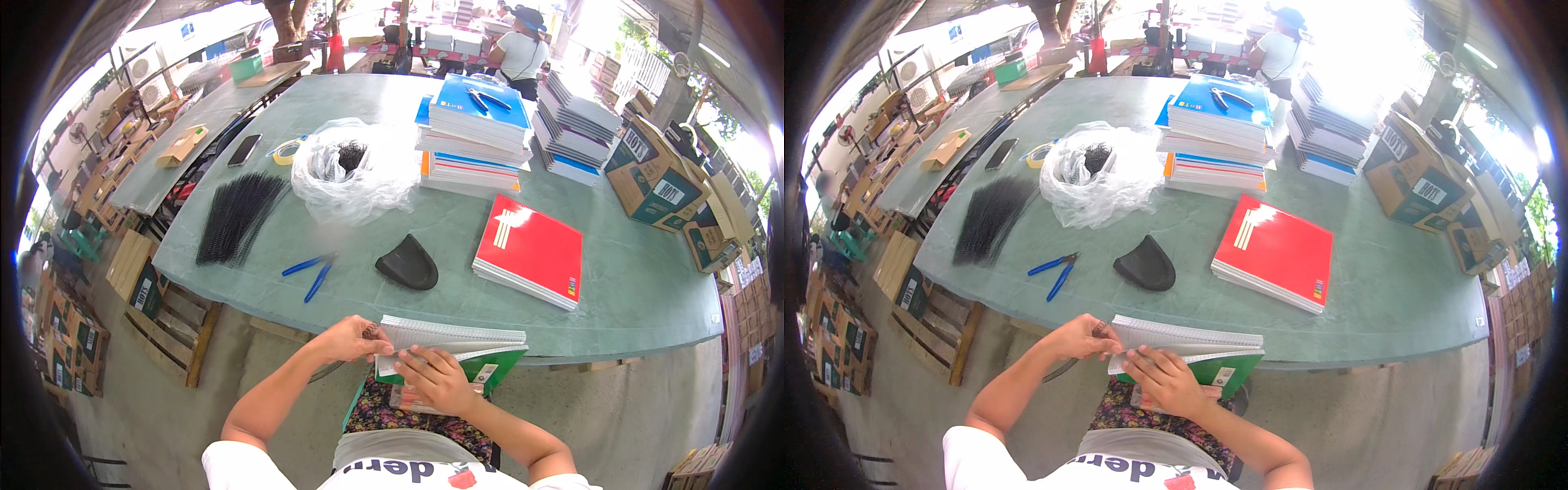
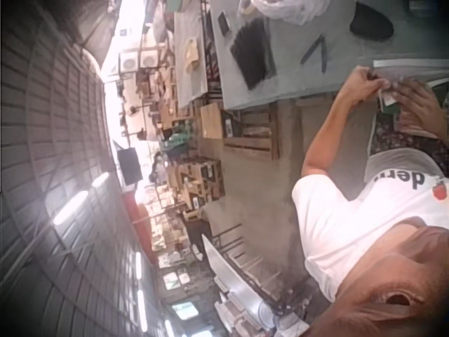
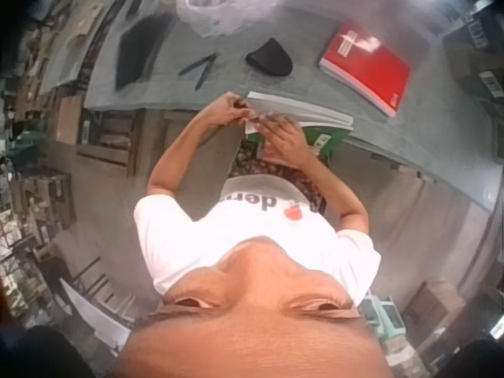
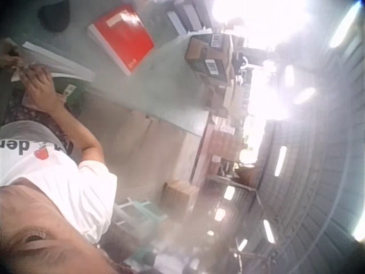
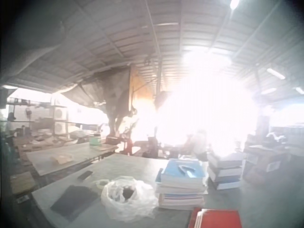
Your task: The person applies a plastic protective strip to the spiral binding of notebooks and trims the excess using pliers before stacking the finished notebooks.
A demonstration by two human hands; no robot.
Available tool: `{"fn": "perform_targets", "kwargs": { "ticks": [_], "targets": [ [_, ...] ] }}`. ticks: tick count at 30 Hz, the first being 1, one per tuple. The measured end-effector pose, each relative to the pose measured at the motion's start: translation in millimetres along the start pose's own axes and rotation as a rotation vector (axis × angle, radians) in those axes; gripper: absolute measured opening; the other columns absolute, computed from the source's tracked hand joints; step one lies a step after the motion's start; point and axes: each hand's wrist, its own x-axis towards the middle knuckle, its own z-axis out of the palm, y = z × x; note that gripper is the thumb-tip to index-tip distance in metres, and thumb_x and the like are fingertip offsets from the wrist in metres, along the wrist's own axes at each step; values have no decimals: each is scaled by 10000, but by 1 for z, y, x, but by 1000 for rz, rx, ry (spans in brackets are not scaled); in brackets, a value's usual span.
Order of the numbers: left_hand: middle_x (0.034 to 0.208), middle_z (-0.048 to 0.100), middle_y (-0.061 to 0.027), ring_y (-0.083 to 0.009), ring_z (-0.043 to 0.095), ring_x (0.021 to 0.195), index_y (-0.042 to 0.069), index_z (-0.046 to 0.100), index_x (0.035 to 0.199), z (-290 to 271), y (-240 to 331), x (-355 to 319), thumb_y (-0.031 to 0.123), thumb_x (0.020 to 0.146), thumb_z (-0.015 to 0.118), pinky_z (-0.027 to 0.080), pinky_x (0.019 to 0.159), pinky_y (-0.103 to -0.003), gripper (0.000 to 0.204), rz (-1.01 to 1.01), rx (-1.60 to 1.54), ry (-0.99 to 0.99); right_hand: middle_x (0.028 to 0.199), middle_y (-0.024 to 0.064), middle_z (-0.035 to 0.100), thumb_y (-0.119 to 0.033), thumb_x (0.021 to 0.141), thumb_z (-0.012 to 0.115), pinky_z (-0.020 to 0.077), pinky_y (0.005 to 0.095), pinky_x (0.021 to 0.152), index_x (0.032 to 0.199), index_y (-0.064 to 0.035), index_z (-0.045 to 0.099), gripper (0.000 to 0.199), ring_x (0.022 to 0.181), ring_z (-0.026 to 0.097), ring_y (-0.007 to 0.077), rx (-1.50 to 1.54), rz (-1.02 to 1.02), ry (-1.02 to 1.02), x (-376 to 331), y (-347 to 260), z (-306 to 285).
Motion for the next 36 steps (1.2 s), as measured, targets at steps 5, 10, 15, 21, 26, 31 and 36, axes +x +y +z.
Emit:
{"fn": "perform_targets", "kwargs": {
  "ticks": [5, 10, 15, 21, 26, 31, 36],
  "targets": [
    [660, 597, -4, -67, 478, 527, 52, 679, 881, 2, 6, -1, 299, 791, 681, 381, 443, -229, 263, 1, 91, -30, 1249, 60, 522, -230, 691, 597, 407, 375, 892, 1199, -84, 534, 532, 1149, 471, 260, -27, -15, 43, -6, -3, 1],
    [696, 617, -22, -77, 519, 555, 49, 676, 904, 7, -8, 1, 258, 820, 653, 431, 493, -244, 226, 147, 47, 68, 1195, 62, 541, -208, 605, 646, 408, 384, 895, 1160, -52, 541, 586, 1159, 451, 268, 55, -63, 15, -2, -3, 1],
    [762, 656, -71, -112, 586, 600, 3, 659, 916, 9, -4, -1, 260, 851, 620, 493, 574, -271, 268, 146, 165, 77, 1208, 83, 530, -133, 609, 623, 404, 392, 904, 1130, -26, 543, 538, 1157, 458, 256, 87, -6, 0, 11, -11, 1],
    [701, 620, -19, -82, 543, 564, 22, 660, 858, 10, -15, -5, 215, 854, 618, 446, 537, -254, 197, 194, 62, 153, 1225, 100, 520, -113, 645, 600, 393, 383, 913, 1120, -22, 536, 488, 1157, 465, 245, 61, -18, 5, 10, -15, 2],
    [678, 595, 6, -65, 522, 573, 42, 663, 849, 6, -10, -7, 236, 833, 647, 403, 503, -225, 195, 139, 46, 86, 1241, 95, 509, -130, 650, 603, 392, 382, 907, 1139, -30, 525, 504, 1149, 469, 249, 54, 6, -42, 14, -13, -5],
    [663, 579, 10, -57, 504, 572, 54, 664, 847, -6, -7, -1, 266, 788, 694, 365, 478, -208, 223, 36, -99, -77, 1229, 67, 523, -175, 683, 620, 397, 385, 887, 1138, -59, 548, 476, 1114, 480, 259, 10, 3, -32, 9, -13, -5],
    [670, 583, 6, -60, 494, 577, 59, 671, 854, -10, -9, 5, 289, 770, 707, 366, 474, -213, 248, 50, 27, -192, 1165, 76, 529, -122, 638, 616, 406, 384, 884, 1100, -44, 544, 474, 1087, 480, 259, 58, -2, 17, 10, -17, -2]
  ]
}}
